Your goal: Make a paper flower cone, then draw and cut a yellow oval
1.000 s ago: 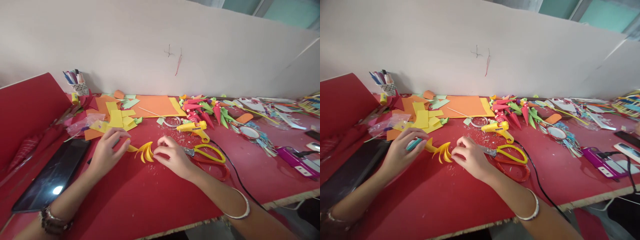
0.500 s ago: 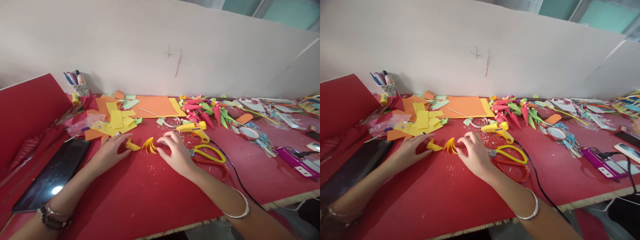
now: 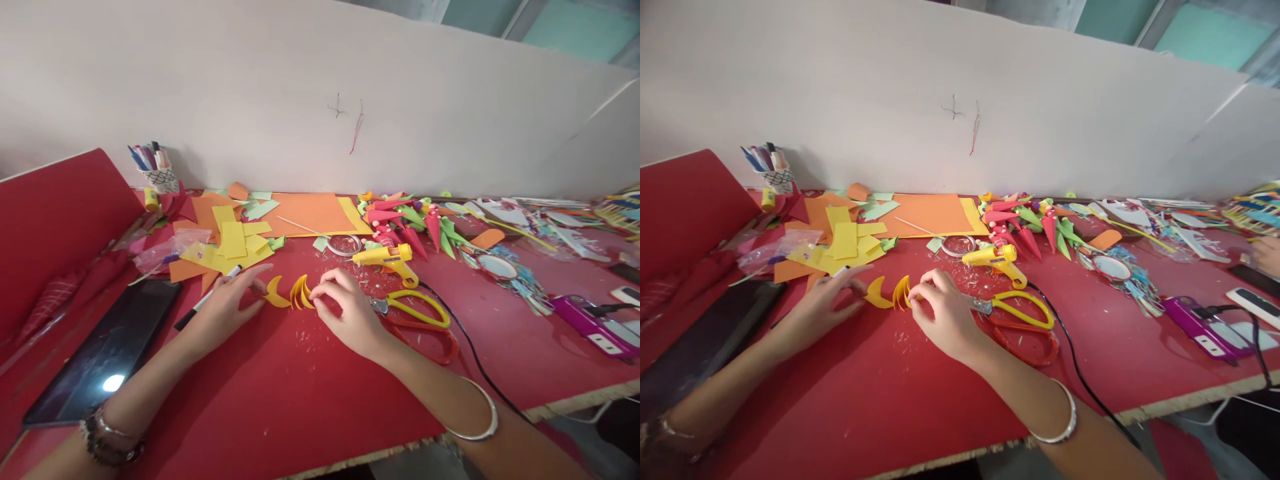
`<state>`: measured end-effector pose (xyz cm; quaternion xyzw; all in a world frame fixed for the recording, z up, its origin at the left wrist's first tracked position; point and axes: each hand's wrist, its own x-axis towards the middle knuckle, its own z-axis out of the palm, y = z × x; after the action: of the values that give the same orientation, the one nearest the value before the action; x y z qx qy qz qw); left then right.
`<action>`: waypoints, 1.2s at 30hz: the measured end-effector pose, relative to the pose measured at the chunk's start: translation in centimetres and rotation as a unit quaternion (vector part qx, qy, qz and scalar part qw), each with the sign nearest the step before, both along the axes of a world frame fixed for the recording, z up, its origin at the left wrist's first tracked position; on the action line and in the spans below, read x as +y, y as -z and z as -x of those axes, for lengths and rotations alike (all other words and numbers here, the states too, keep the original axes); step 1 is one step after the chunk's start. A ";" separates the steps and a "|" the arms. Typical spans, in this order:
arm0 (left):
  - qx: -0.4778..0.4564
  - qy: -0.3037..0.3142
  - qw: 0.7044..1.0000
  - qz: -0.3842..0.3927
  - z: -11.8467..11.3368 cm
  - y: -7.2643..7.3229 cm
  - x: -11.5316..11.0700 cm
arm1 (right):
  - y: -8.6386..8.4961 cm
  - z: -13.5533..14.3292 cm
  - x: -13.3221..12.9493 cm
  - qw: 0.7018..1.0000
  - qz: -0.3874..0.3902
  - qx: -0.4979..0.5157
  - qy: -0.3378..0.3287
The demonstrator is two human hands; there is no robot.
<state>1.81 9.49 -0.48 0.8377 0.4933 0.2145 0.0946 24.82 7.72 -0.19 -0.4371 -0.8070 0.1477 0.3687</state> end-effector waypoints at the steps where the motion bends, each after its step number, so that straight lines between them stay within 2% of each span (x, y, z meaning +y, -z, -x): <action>1: -0.009 0.001 1.000 -0.025 0.0 -0.2 -0.1 | -0.1 0.0 0.0 1.000 0.001 0.011 -0.005; 3: -0.024 -0.005 0.994 -0.107 0.0 -0.4 -0.2 | -0.2 0.0 -0.2 0.999 0.008 0.043 -0.022; 6: -0.012 -0.001 0.968 -0.249 0.1 -0.7 -0.9 | -0.5 0.1 -0.5 0.992 0.056 0.097 -0.056; 9: 0.023 0.090 0.945 -0.312 0.3 -1.0 -1.8 | -0.7 0.2 -0.8 0.974 0.149 0.144 -0.091; 12: 0.059 0.192 0.928 -0.314 0.0 -1.5 -2.7 | -0.6 0.4 -0.9 0.942 0.244 0.189 -0.130; 14: 0.079 0.223 0.917 -0.321 -0.3 -1.8 -3.1 | -0.4 0.4 -0.8 0.919 0.289 0.219 -0.152; 16: 0.081 0.233 0.917 -0.313 -0.5 -1.9 -3.3 | -0.4 0.4 -0.8 0.905 0.315 0.233 -0.167; 21: 0.060 0.228 0.945 -0.228 -0.6 -1.9 -3.5 | -0.7 0.3 -0.7 0.880 0.350 0.254 -0.198; 25: 0.069 0.235 0.950 -0.195 -0.4 -2.0 -3.5 | -0.9 0.3 -0.6 0.857 0.378 0.267 -0.228; 29: 0.097 0.240 0.933 -0.251 -0.3 -1.9 -3.3 | -0.9 0.4 -0.5 0.872 0.371 0.244 -0.204; 30: 0.082 0.236 0.929 -0.274 -0.4 -1.7 -3.3 | -0.9 0.4 -0.4 0.882 0.360 0.235 -0.194; 32: 0.006 0.190 0.934 -0.302 -0.8 -1.3 -3.3 | -0.8 0.4 -0.4 0.907 0.319 0.212 -0.173; 34: -0.111 0.115 0.951 -0.264 -1.4 -0.9 -3.3 | -0.7 0.4 -0.5 0.934 0.265 0.180 -0.158; 36: -0.213 0.060 0.967 -0.129 -2.0 -0.7 -3.3 | -0.8 0.4 -0.8 0.953 0.211 0.148 -0.157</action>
<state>3.81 6.21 0.23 0.8060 0.3782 0.4440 0.1014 24.39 6.97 0.60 -0.3462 -0.7523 0.4333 0.3557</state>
